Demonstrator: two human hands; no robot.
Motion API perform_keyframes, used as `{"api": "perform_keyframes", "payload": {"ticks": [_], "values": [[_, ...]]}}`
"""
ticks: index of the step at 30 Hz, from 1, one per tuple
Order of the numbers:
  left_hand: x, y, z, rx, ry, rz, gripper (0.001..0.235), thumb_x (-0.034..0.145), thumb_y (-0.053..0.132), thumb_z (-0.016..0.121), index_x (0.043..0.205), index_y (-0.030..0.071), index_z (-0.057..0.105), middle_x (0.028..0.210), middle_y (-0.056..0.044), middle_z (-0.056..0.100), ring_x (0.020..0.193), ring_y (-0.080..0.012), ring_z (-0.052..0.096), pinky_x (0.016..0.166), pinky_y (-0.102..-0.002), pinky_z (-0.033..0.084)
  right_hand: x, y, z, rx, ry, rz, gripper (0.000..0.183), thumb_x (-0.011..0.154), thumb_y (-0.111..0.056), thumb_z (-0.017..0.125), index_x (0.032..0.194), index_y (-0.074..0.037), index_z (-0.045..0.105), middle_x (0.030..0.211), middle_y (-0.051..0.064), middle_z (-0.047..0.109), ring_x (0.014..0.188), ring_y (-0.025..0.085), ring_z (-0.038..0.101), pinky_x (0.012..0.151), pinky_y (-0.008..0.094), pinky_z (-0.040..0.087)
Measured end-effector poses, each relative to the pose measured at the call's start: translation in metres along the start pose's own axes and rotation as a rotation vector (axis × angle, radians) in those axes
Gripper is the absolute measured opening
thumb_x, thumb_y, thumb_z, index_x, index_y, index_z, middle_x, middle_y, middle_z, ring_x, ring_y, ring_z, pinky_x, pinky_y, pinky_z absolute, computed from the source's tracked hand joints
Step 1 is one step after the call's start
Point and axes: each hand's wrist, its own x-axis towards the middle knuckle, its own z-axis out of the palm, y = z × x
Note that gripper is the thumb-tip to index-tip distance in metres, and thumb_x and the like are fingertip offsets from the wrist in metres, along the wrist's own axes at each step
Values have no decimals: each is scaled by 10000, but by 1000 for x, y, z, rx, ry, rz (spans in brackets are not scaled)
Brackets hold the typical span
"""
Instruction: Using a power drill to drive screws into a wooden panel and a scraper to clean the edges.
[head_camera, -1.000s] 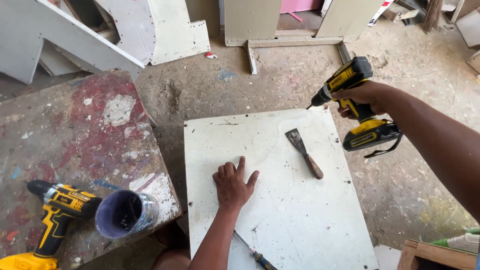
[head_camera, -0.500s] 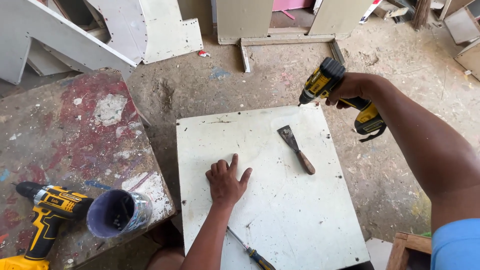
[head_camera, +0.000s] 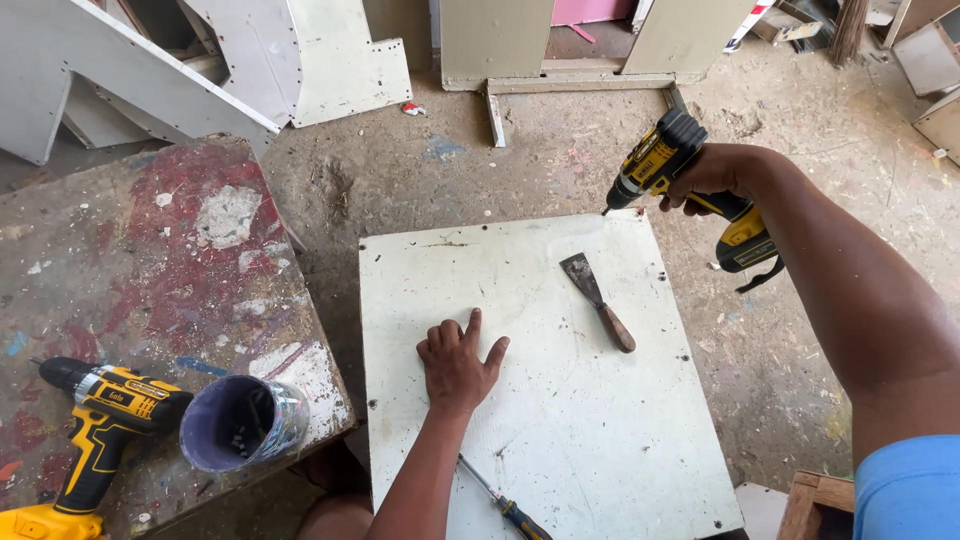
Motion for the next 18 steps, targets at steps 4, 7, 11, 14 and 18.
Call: {"api": "perform_keyframes", "payload": {"ticks": [4,7,11,14,18], "values": [[-1,1,0,-7,18,4,761,1000,752,306,1465,201,550,1024,-61,462,1005,-243,469,913,-468,374,4,9,-3,42,40,15,540,669,83,814,1191,92,675,1000,328,703,730,425,672,659,520,602],[-1,1,1,-4,29,8,754,999,749,316,1457,202,559,1014,-59,460,998,-251,472,904,-473,377,10,16,-6,75,49,13,542,662,76,825,1182,90,673,996,333,700,728,424,667,657,527,601],[3,-6,33,83,391,55,684,918,732,512,1363,234,662,941,-69,536,872,-287,478,711,-445,409,-20,-19,-5,-61,-63,134,442,810,26,799,1247,23,730,925,254,718,754,351,640,721,479,555],[4,-6,34,77,302,24,707,934,742,460,1412,249,629,990,-69,553,915,-286,495,779,-457,421,-13,-15,-7,-69,-61,115,448,822,28,750,1268,41,708,904,257,704,719,350,625,675,472,537],[3,-6,33,75,340,42,698,933,737,471,1390,238,642,962,-72,543,885,-288,488,739,-455,420,-9,-17,-8,-76,-23,146,426,829,27,743,1253,56,711,909,253,701,723,353,626,681,480,538]]}}
